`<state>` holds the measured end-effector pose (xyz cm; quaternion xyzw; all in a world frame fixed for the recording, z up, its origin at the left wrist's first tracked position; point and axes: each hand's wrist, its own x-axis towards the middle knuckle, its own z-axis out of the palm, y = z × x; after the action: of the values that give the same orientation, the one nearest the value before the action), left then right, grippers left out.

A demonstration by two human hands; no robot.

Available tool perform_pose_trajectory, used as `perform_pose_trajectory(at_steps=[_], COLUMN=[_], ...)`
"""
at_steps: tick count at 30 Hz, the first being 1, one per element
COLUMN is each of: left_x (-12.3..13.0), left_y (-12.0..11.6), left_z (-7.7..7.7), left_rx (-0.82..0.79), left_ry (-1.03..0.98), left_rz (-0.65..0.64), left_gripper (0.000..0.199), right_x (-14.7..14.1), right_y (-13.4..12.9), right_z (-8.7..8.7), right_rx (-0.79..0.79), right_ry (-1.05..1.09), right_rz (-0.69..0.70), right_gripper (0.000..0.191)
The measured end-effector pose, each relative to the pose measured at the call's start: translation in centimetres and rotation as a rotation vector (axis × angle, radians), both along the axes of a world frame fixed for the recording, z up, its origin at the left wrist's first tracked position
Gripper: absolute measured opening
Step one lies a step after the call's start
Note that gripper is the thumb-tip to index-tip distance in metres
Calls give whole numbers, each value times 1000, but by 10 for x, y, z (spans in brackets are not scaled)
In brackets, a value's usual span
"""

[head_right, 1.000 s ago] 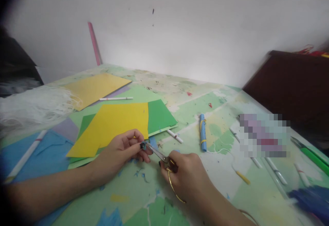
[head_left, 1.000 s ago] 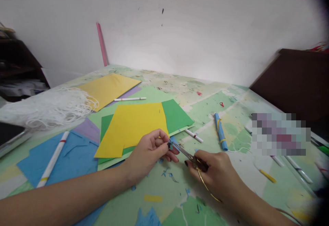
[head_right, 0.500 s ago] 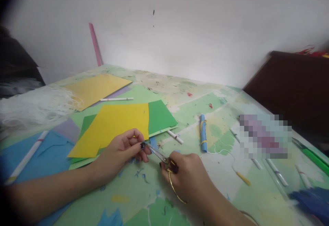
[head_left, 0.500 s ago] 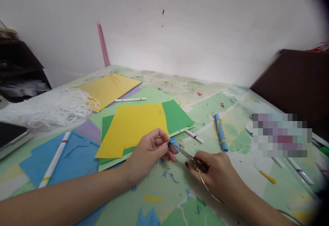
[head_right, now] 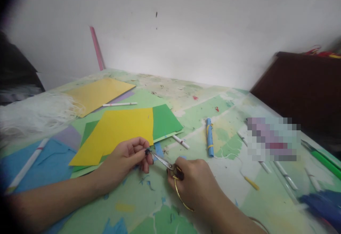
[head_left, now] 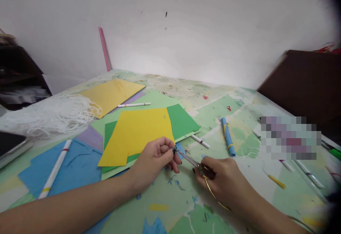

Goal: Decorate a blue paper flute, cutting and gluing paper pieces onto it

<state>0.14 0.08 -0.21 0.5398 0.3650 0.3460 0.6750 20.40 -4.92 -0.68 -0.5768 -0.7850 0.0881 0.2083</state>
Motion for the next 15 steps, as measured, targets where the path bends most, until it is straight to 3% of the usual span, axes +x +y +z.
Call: perform_pose_trajectory(at_steps=[15], left_x=[3], left_y=[1], left_z=[4], left_rx=[16], left_ry=[33], left_rz=[3], left_gripper=[5], right_x=[1], right_y=[0], right_z=[-2], right_rx=[56], right_ry=[-6], right_rz=[17], right_gripper=[22])
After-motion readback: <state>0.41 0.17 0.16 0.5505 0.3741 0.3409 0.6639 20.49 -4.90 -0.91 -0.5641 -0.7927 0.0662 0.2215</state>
